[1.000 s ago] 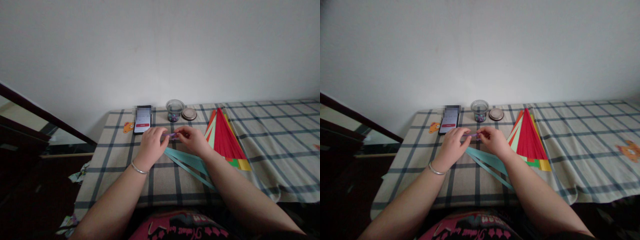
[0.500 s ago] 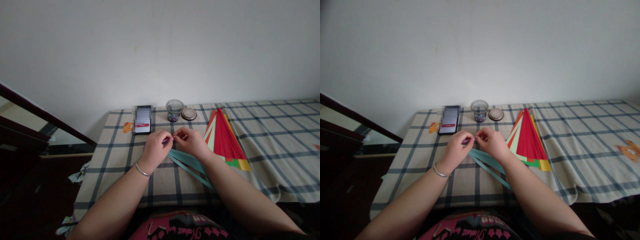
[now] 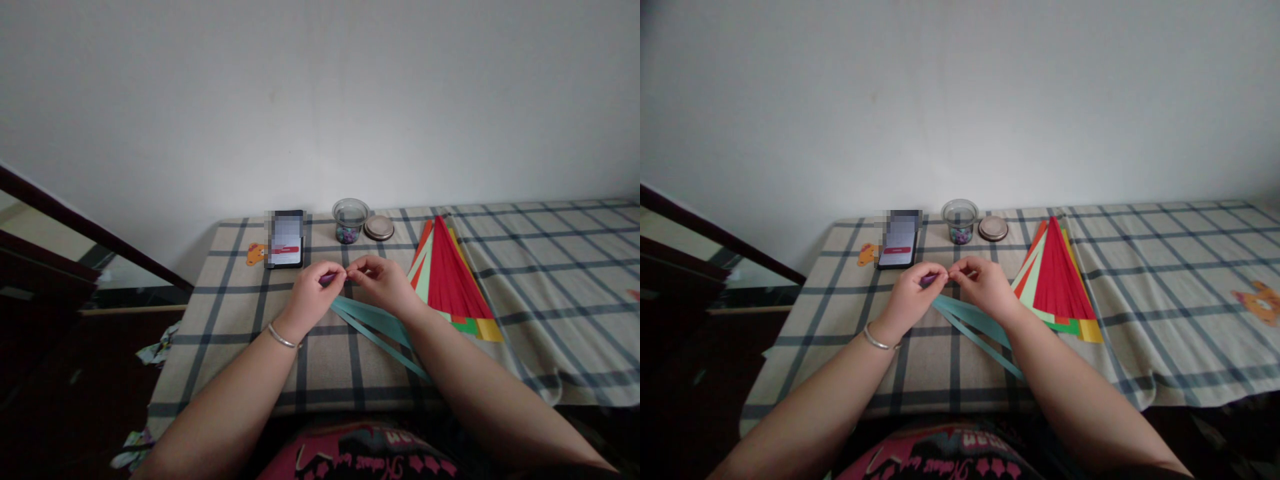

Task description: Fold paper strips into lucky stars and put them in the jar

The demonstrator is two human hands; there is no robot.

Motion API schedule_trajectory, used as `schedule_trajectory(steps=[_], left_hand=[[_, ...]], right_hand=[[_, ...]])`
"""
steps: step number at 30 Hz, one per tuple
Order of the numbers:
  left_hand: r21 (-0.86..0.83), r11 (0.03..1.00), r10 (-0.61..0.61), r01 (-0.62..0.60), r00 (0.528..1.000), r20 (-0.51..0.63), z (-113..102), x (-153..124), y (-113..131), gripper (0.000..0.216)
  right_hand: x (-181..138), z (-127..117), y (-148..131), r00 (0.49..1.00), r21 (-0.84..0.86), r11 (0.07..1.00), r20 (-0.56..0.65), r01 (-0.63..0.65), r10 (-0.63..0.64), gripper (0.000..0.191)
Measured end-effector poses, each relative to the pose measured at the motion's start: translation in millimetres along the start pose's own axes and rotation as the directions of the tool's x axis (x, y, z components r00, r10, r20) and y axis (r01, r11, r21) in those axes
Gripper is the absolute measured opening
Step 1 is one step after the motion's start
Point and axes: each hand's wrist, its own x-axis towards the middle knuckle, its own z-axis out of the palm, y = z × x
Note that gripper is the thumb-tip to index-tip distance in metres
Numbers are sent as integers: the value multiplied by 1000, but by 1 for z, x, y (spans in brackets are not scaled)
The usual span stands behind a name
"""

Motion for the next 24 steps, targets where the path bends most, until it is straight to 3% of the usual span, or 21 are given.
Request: schedule_trajectory(steps=[6,10,14,19,24], left_hand=[[-195,971,-122,136,989,85,-1,0,-1,11],[-229,959,-144,167,983,114,-1,0,-1,13],[-211,964,-147,164,985,92,-1,-1,-1,14],[-178,975,-125,129,992,31,0,-1,-5,13],[-110,990,-87,86,996,-6,1,0,-7,11]], right_hand=[[3,2,5,997,258,964,53,-60,48,27],[7,-2,9,996,272,959,-22,-78,87,29],[8,-13,9,985,-8,1000,-169,-26,25,26],[7,-20,6,987,-388,922,-143,5,-66,26],[8,-22,5,977,-493,869,-165,33,-131,26]])
